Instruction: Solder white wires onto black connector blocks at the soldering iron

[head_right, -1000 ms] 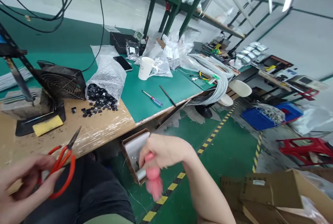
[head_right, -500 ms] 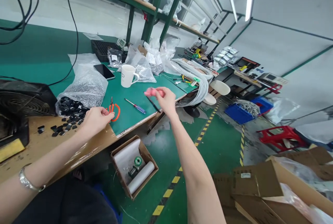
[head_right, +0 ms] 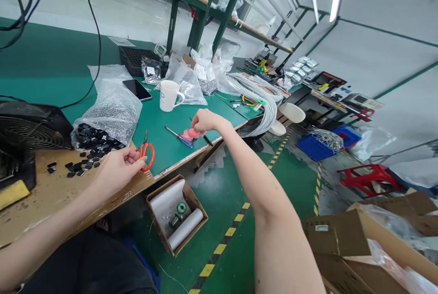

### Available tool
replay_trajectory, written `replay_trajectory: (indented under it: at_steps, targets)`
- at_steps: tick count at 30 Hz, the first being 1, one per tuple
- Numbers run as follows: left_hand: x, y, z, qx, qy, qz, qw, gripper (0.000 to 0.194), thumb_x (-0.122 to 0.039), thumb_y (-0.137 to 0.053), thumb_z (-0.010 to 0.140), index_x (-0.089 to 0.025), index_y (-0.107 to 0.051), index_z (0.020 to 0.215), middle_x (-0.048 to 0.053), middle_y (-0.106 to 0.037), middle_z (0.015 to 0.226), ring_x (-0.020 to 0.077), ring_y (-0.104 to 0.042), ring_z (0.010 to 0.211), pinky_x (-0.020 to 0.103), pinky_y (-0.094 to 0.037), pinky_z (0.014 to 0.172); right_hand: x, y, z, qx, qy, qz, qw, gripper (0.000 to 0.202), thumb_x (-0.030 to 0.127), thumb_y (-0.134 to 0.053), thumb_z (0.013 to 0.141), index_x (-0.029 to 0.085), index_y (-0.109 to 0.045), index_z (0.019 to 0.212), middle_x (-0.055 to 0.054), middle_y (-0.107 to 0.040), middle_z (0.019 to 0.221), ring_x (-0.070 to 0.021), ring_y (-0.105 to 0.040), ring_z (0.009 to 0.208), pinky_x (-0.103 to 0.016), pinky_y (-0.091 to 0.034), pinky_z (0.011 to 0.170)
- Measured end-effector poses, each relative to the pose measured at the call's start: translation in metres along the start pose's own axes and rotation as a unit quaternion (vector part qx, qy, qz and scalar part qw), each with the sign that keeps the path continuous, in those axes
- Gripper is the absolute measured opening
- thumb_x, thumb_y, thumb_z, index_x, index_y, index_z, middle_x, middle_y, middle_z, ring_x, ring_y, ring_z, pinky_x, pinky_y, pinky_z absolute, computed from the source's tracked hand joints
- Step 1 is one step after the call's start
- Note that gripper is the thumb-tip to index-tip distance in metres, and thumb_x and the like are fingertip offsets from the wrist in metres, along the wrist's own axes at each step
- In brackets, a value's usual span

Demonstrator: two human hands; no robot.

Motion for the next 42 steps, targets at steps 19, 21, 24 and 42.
replay_trajectory:
  at_steps: [19, 21, 24, 42]
  targets:
    - [0.003, 0.024, -0.064, 0.028, 0.023, -0.057, 0.998, 0.033, -0.056, -0.057, 0.076, -0.023, -0.062, 0.073, 0.0, -0.061, 0.062, 0.0188, -0.053, 0.059, 0.03, -0.034, 0.057, 0.073, -0.006, -0.084, -0.029, 0.178, 0.099, 0.979, 0.033, 0.032, -0.056, 0.093, 0.016, -0.08, 0.111, -0.005, -0.08, 0.093, -0.0177, -0.071, 0.078, -0.028, -0.055, 0.073]
    - [0.003, 0.016, -0.083, 0.066, 0.045, -0.071, 0.994, 0.036, -0.058, -0.056, 0.076, -0.023, -0.063, 0.074, 0.0, -0.059, 0.06, 0.0185, -0.05, 0.057, 0.03, -0.035, 0.056, 0.102, -0.015, -0.059, -0.12, 0.189, 0.102, 0.969, 0.037, 0.025, -0.051, 0.097, 0.013, -0.074, 0.123, -0.01, -0.078, 0.116, -0.0207, -0.07, 0.102, -0.03, -0.052, 0.089]
    - [0.003, 0.005, -0.104, 0.111, 0.069, -0.083, 0.988, 0.037, -0.059, -0.055, 0.078, -0.023, -0.065, 0.078, -0.001, -0.058, 0.059, 0.0179, -0.047, 0.055, 0.029, -0.034, 0.053, 0.137, -0.029, -0.031, -0.121, 0.202, 0.092, 0.968, 0.043, 0.013, -0.045, 0.096, 0.012, -0.069, 0.132, -0.013, -0.071, 0.133, -0.0215, -0.064, 0.12, -0.03, -0.047, 0.098]
    - [-0.007, -0.009, -0.042, 0.048, 0.037, -0.064, 0.996, 0.035, -0.056, -0.059, 0.076, -0.022, -0.062, 0.071, 0.002, -0.067, 0.065, 0.0206, -0.062, 0.063, 0.03, -0.041, 0.06, -0.02, -0.033, -0.023, -0.081, -0.099, -0.035, 0.991, 0.056, 0.066, -0.057, 0.097, 0.014, -0.071, 0.084, -0.007, -0.073, 0.074, -0.0189, -0.069, 0.067, -0.032, -0.054, 0.066]
Point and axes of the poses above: each hand's wrist, its own z-axis towards the middle knuckle, its own y-axis out of the back of the hand, x = y × z, the point moved 3 cm from there along z, towards the middle knuckle
